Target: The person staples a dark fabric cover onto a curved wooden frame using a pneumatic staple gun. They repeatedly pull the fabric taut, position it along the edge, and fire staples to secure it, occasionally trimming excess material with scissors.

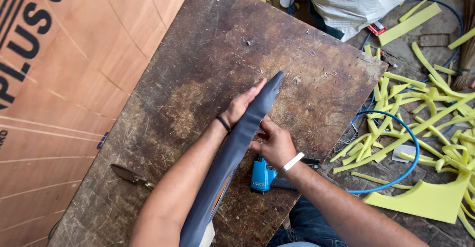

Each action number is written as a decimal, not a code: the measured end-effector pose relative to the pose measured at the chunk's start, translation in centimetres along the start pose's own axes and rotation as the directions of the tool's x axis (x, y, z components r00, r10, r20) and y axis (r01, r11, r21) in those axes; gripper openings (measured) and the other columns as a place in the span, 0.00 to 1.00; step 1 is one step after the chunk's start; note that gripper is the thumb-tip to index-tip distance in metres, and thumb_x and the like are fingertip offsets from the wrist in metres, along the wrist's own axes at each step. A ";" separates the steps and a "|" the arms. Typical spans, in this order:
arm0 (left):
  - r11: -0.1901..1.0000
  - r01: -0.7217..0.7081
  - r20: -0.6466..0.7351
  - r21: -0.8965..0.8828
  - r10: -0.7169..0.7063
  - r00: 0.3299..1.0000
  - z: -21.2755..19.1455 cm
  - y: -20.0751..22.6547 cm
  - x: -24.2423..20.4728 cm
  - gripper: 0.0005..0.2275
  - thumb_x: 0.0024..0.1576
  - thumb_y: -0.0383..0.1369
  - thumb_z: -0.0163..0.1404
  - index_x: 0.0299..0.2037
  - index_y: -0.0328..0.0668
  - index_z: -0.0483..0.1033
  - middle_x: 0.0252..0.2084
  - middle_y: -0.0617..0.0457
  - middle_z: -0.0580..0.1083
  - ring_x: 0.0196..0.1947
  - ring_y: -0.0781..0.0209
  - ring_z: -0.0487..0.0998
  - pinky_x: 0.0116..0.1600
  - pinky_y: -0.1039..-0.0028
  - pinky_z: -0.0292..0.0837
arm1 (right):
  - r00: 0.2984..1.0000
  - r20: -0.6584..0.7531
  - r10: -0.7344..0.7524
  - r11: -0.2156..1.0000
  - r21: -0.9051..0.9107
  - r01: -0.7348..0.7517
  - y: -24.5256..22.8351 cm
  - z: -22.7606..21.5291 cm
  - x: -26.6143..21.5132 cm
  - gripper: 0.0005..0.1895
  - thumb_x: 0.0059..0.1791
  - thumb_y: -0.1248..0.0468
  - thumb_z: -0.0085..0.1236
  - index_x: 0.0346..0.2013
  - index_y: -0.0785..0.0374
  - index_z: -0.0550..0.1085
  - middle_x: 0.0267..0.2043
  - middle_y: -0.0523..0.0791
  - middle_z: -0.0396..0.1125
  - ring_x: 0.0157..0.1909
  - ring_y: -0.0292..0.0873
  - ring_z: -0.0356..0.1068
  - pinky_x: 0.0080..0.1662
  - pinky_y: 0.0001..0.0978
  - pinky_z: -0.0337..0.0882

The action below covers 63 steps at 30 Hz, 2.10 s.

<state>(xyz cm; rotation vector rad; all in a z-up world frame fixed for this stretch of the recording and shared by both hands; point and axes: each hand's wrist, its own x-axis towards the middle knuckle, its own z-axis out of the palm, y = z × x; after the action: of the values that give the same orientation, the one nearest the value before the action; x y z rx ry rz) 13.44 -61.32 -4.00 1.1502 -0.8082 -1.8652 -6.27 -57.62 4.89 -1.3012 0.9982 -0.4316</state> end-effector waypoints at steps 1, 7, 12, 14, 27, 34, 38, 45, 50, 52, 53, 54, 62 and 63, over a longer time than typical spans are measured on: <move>0.986 -0.047 0.013 0.158 0.046 0.999 0.0 0.1 0.0 0.33 0.65 0.48 0.34 0.79 0.44 0.39 0.81 0.40 0.44 0.73 0.45 0.50 0.72 0.59 0.50 | 1.000 -0.011 -0.024 1.000 0.020 0.025 0.1 0.2 0.2 0.41 0.39 0.64 0.72 0.65 0.61 0.66 0.64 0.48 0.68 0.63 0.42 0.70 0.60 0.36 0.69; 0.757 -0.002 0.019 0.653 -0.014 1.000 1.6 1.6 0.3 0.34 0.63 0.37 0.39 0.78 0.41 0.36 0.82 0.43 0.36 0.81 0.52 0.32 0.79 0.64 0.31 | 0.996 -0.049 0.074 0.975 0.214 -0.062 3.3 1.6 0.3 0.33 0.39 0.65 0.74 0.58 0.65 0.74 0.58 0.49 0.76 0.59 0.39 0.74 0.60 0.33 0.75; 0.489 0.061 -0.047 0.870 -0.041 0.998 2.8 4.5 1.3 0.35 0.62 0.31 0.42 0.77 0.40 0.35 0.80 0.33 0.44 0.79 0.43 0.43 0.77 0.61 0.42 | 0.991 -0.126 -0.039 0.858 0.504 0.098 4.1 3.0 1.7 0.40 0.40 0.66 0.72 0.64 0.62 0.66 0.64 0.47 0.68 0.61 0.38 0.69 0.58 0.35 0.75; 0.415 0.361 -0.269 0.835 -0.263 0.926 4.2 4.5 1.2 0.40 0.58 0.34 0.43 0.78 0.48 0.31 0.68 0.30 0.62 0.66 0.39 0.66 0.69 0.59 0.60 | 0.993 -0.094 -0.071 0.933 0.345 0.099 4.4 2.0 -0.3 0.39 0.41 0.63 0.71 0.65 0.60 0.66 0.65 0.47 0.67 0.60 0.40 0.70 0.58 0.36 0.75; 0.254 0.411 -0.318 0.875 -0.338 0.886 4.3 7.6 1.4 0.45 0.56 0.32 0.48 0.77 0.66 0.26 0.59 0.31 0.73 0.54 0.37 0.78 0.60 0.55 0.71 | 0.968 0.223 0.113 0.594 -0.796 0.114 13.6 -0.8 -8.0 0.44 0.39 0.73 0.60 0.69 0.63 0.58 0.54 0.55 0.71 0.55 0.53 0.74 0.53 0.41 0.76; 0.281 0.426 -0.318 0.860 -0.358 0.878 4.7 7.9 1.0 0.45 0.56 0.33 0.49 0.76 0.71 0.26 0.63 0.35 0.71 0.56 0.41 0.78 0.61 0.56 0.71 | 0.950 0.063 0.307 0.856 -0.453 -0.247 7.1 -9.3 -2.1 0.17 0.40 0.58 0.74 0.40 0.59 0.80 0.33 0.45 0.78 0.37 0.46 0.80 0.44 0.38 0.78; 0.245 0.411 -0.313 0.878 -0.356 0.881 4.5 8.5 1.0 0.45 0.57 0.33 0.49 0.76 0.68 0.24 0.62 0.34 0.71 0.56 0.41 0.78 0.62 0.57 0.71 | 0.983 -0.085 0.162 0.978 0.147 -0.148 5.4 -12.0 2.3 0.20 0.37 0.71 0.65 0.44 0.62 0.79 0.29 0.43 0.73 0.26 0.41 0.70 0.30 0.37 0.71; 0.264 0.362 -0.265 0.894 -0.340 0.902 4.0 8.1 0.8 0.46 0.54 0.31 0.48 0.77 0.65 0.24 0.58 0.31 0.74 0.53 0.40 0.79 0.59 0.57 0.72 | 0.992 -0.050 0.119 0.993 -0.002 -0.120 5.3 -12.1 5.9 0.14 0.39 0.72 0.64 0.40 0.64 0.80 0.26 0.41 0.73 0.23 0.35 0.70 0.28 0.31 0.70; 0.225 0.350 -0.258 0.909 -0.356 0.898 4.4 8.7 0.9 0.47 0.54 0.31 0.49 0.77 0.63 0.24 0.51 0.32 0.77 0.48 0.40 0.81 0.55 0.57 0.74 | 0.986 0.026 0.164 0.986 -0.032 -0.163 5.3 -11.9 4.8 0.12 0.39 0.71 0.65 0.38 0.63 0.79 0.20 0.44 0.69 0.20 0.37 0.67 0.25 0.33 0.67; 0.199 0.335 -0.253 0.921 -0.349 0.903 4.4 9.3 1.2 0.48 0.53 0.30 0.50 0.77 0.60 0.23 0.48 0.32 0.78 0.45 0.40 0.82 0.53 0.58 0.75 | 0.992 0.023 0.127 0.992 -0.010 -0.127 5.1 -11.6 4.8 0.13 0.39 0.71 0.65 0.37 0.63 0.79 0.20 0.44 0.70 0.20 0.36 0.68 0.25 0.33 0.67; 0.181 0.327 -0.249 0.927 -0.352 0.902 4.5 9.2 0.8 0.49 0.53 0.29 0.51 0.77 0.58 0.22 0.46 0.32 0.78 0.44 0.40 0.82 0.52 0.58 0.76 | 0.995 0.016 0.102 0.994 0.035 -0.102 5.1 -11.0 4.4 0.12 0.38 0.72 0.64 0.37 0.63 0.79 0.21 0.43 0.70 0.20 0.36 0.68 0.25 0.32 0.68; 0.164 0.319 -0.246 0.933 -0.355 0.902 4.7 9.1 0.4 0.50 0.52 0.28 0.52 0.77 0.56 0.22 0.45 0.32 0.79 0.43 0.40 0.82 0.51 0.59 0.77 | 0.997 0.008 0.077 0.994 0.079 -0.078 5.1 -10.5 4.0 0.12 0.38 0.72 0.63 0.36 0.63 0.79 0.22 0.42 0.71 0.21 0.35 0.68 0.25 0.32 0.68; 0.261 0.182 -0.084 0.948 -0.345 0.935 2.3 7.5 0.3 0.62 0.46 0.43 0.67 0.72 0.41 0.15 0.57 0.24 0.67 0.54 0.41 0.75 0.60 0.62 0.70 | 0.989 0.036 0.146 0.988 0.043 -0.147 4.4 -9.7 2.5 0.11 0.40 0.69 0.67 0.37 0.62 0.81 0.22 0.43 0.71 0.20 0.35 0.67 0.26 0.32 0.67; 0.322 0.108 -0.006 0.941 -0.302 0.953 1.7 7.5 -0.4 0.67 0.44 0.48 0.72 0.70 0.37 0.14 0.63 0.21 0.62 0.59 0.41 0.71 0.64 0.63 0.66 | 0.992 0.028 0.125 0.991 0.044 -0.126 4.3 -9.6 2.4 0.11 0.40 0.70 0.66 0.37 0.62 0.81 0.24 0.42 0.72 0.21 0.34 0.67 0.27 0.32 0.68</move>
<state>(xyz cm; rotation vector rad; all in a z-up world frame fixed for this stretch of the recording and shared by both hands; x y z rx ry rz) 14.12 -64.43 3.02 1.8523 -2.1278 -1.6399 -13.77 -64.06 0.54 -1.1928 1.0370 -0.3394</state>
